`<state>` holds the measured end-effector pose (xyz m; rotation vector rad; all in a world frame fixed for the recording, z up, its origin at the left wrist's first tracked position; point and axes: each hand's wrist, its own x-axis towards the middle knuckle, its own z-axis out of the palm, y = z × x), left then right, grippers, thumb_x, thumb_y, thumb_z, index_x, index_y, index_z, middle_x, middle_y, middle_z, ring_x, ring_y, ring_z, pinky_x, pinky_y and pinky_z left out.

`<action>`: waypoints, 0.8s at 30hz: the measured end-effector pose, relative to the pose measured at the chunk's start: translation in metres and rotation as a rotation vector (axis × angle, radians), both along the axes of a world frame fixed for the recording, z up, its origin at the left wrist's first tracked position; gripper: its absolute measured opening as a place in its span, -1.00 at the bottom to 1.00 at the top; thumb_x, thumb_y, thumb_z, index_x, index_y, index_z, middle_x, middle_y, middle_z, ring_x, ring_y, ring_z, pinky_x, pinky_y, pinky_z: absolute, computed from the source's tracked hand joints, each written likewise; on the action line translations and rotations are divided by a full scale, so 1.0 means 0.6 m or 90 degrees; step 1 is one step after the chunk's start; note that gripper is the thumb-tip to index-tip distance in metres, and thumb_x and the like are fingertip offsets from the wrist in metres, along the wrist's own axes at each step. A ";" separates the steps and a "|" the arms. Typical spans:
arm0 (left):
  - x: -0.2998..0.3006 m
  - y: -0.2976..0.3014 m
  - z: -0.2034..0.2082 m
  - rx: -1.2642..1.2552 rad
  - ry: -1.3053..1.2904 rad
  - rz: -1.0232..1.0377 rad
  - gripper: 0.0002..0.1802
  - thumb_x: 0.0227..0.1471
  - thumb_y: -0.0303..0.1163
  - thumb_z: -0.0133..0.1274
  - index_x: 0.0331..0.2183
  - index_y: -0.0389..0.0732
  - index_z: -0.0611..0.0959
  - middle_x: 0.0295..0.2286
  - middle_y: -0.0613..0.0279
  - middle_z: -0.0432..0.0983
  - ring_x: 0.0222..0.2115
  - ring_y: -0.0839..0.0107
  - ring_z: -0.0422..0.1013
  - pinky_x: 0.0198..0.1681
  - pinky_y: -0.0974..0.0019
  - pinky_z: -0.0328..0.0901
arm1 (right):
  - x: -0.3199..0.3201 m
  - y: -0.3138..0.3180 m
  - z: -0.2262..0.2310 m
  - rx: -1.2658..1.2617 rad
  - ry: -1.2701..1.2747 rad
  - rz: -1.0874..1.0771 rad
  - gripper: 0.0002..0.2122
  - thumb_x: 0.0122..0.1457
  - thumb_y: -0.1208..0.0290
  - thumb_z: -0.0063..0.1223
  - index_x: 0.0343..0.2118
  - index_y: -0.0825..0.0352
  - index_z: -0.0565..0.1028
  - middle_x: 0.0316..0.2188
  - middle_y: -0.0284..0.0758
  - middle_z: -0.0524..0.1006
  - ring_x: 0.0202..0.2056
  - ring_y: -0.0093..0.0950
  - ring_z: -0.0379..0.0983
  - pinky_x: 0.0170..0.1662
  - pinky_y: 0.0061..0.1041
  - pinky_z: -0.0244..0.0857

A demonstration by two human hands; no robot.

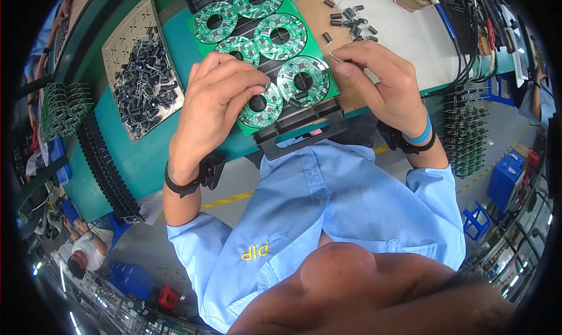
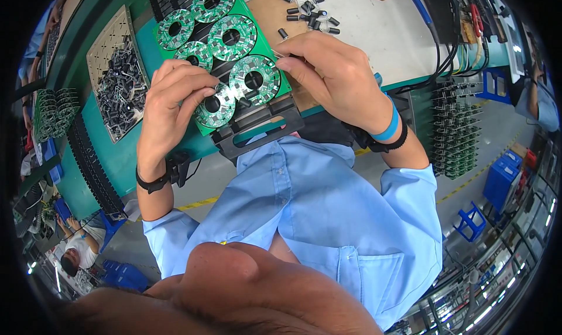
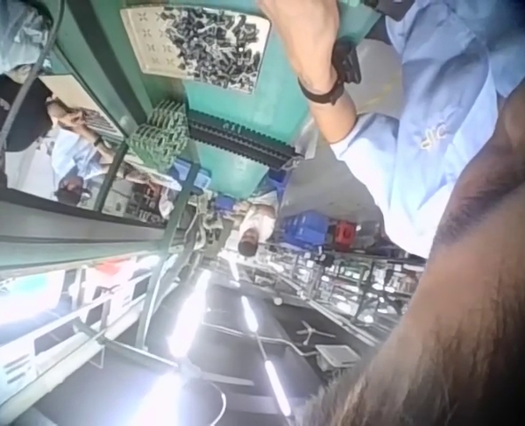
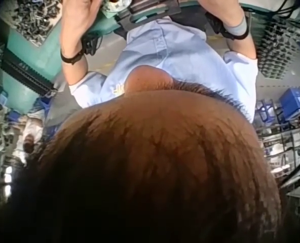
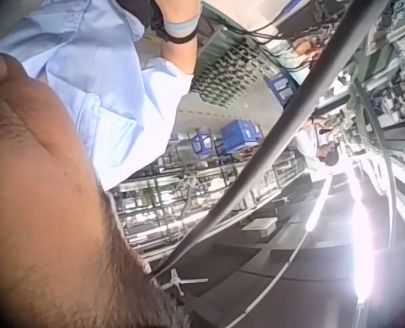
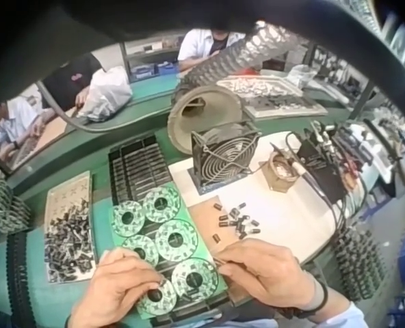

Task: The person places a circuit board panel onto a holder and inserts capacitors from a tray into the boards by hand. After filling the boards, they remove the panel from the holder and set it aside.

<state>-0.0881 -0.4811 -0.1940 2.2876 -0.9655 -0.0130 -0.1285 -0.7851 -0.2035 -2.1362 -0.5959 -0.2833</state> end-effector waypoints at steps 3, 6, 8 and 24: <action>-0.001 -0.002 0.003 0.000 0.002 0.003 -0.85 0.03 -0.43 0.33 -0.28 -0.09 0.77 -0.30 0.42 0.65 -0.17 0.29 0.46 -0.06 0.20 0.25 | 0.001 -0.003 -0.001 0.001 -0.009 -0.002 -0.82 0.23 0.61 0.28 -0.11 0.46 0.62 -0.22 -0.16 0.69 -0.32 -0.35 0.63 -0.23 -0.47 0.50; -0.001 -0.002 0.004 0.002 0.003 0.002 -0.86 0.03 -0.43 0.33 -0.28 -0.09 0.77 -0.30 0.42 0.65 -0.17 0.29 0.45 -0.06 0.21 0.25 | 0.001 -0.002 -0.001 0.001 -0.013 -0.003 -0.82 0.23 0.61 0.28 -0.11 0.46 0.62 -0.22 -0.16 0.69 -0.32 -0.35 0.63 -0.24 -0.47 0.50; -0.001 -0.001 0.004 0.008 0.001 -0.003 -0.86 0.03 -0.43 0.33 -0.28 -0.09 0.76 -0.30 0.42 0.65 -0.17 0.28 0.45 -0.06 0.21 0.25 | 0.001 -0.002 -0.001 -0.001 -0.014 -0.003 -0.82 0.23 0.61 0.29 -0.11 0.46 0.62 -0.22 -0.16 0.69 -0.33 -0.35 0.63 -0.24 -0.47 0.50; 0.002 0.000 0.005 0.011 -0.024 -0.028 -0.84 0.04 -0.41 0.33 -0.26 -0.09 0.75 -0.29 0.40 0.64 -0.16 0.28 0.46 -0.05 0.21 0.27 | -0.006 -0.006 0.012 -0.002 0.000 -0.019 -0.82 0.22 0.65 0.26 -0.12 0.46 0.63 -0.22 -0.16 0.68 -0.30 -0.35 0.63 -0.23 -0.47 0.50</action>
